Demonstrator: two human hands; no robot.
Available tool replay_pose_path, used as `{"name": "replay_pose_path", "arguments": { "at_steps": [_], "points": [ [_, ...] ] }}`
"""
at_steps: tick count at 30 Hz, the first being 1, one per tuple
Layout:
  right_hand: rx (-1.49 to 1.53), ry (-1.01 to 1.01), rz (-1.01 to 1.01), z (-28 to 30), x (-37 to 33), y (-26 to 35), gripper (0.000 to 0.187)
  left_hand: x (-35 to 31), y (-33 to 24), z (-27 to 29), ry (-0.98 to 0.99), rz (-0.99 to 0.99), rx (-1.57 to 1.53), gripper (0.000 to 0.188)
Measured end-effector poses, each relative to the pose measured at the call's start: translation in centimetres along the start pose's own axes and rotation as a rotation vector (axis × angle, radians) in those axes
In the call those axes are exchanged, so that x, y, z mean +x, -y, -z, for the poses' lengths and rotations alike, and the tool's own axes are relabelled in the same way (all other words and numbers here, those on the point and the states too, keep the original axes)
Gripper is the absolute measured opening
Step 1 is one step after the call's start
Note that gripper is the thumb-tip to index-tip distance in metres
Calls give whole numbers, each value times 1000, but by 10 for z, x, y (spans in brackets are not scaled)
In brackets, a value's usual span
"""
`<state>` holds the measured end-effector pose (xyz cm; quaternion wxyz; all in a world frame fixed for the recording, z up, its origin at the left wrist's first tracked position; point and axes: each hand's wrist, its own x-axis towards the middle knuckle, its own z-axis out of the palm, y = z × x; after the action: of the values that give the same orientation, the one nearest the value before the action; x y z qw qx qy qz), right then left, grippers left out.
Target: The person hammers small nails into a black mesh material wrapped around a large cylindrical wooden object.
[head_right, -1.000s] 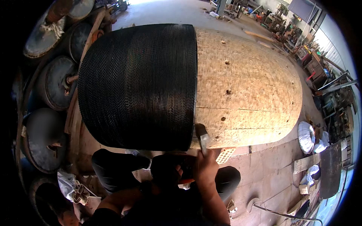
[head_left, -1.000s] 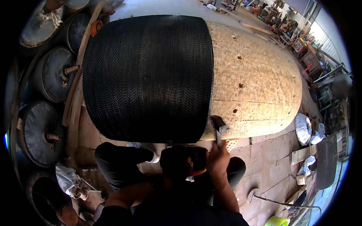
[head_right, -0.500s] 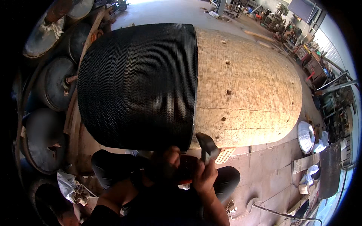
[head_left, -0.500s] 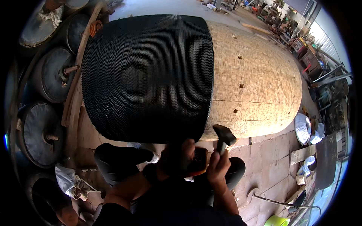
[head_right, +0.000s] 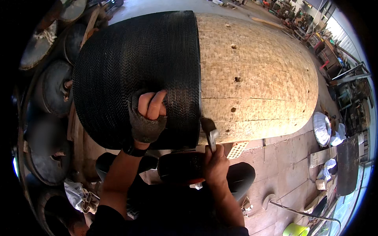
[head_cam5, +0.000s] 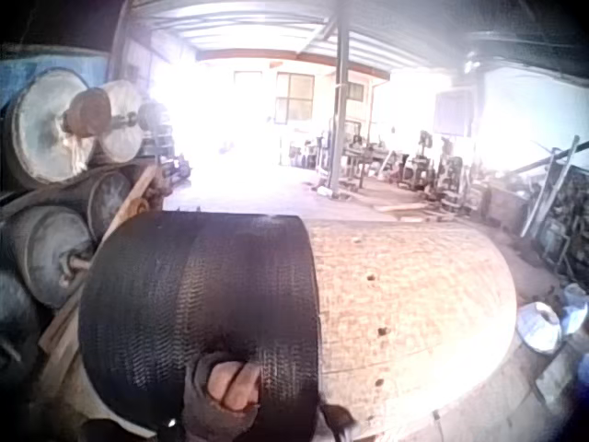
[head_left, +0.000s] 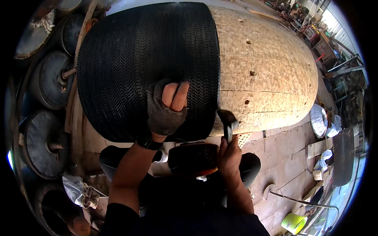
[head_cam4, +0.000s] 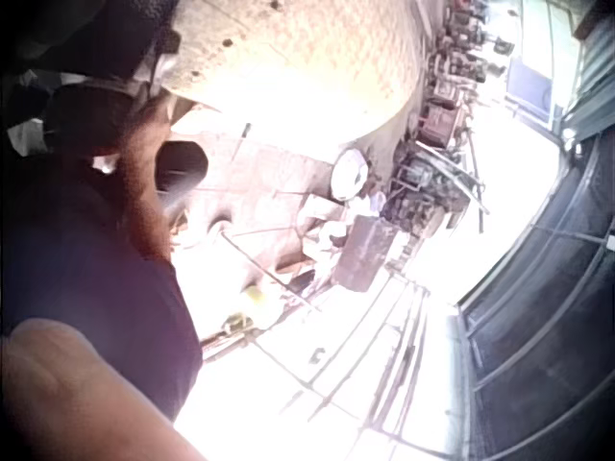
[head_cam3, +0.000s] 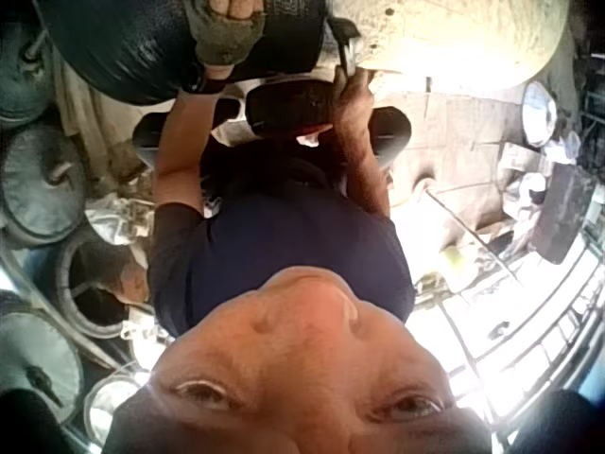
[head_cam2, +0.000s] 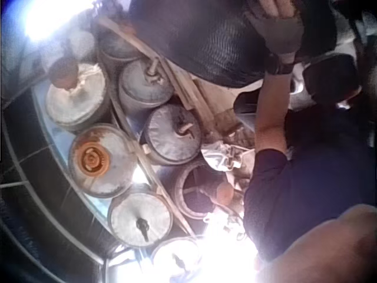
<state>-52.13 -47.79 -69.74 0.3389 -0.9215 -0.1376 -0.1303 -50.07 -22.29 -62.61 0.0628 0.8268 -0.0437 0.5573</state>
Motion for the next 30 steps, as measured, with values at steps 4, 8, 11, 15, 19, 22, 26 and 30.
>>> {"name": "replay_pose_path", "arguments": {
  "at_steps": [4, 8, 11, 15, 19, 22, 26, 30],
  "points": [
    [360, -91, 135, 10, -13, 1, 19, 7, 3, 4, -55, -137, -69, 42],
    [309, -71, 29, 15, -4, 12, 24, 11, 7, 1, -74, -188, -52, 43],
    [216, -11, 2, 10, 0, 7, 16, 5, 7, 0, -45, -142, -85, 42],
    [447, -193, 194, 26, -15, 9, 20, 13, 4, 1, -41, -127, -29, 41],
    [245, -219, 329, 11, 8, 2, 10, 16, 7, 2, -54, -133, 44, 34],
    [195, -105, 112, -7, -9, -15, 16, 10, 10, 3, -53, -110, 42, 31],
    [213, -60, 7, 5, -47, -20, 18, 2, -24, 18, -56, -58, -171, 31],
    [280, -27, -24, 10, -58, -21, 19, -54, -78, 21, 65, 30, -473, 34]
  ]
}}
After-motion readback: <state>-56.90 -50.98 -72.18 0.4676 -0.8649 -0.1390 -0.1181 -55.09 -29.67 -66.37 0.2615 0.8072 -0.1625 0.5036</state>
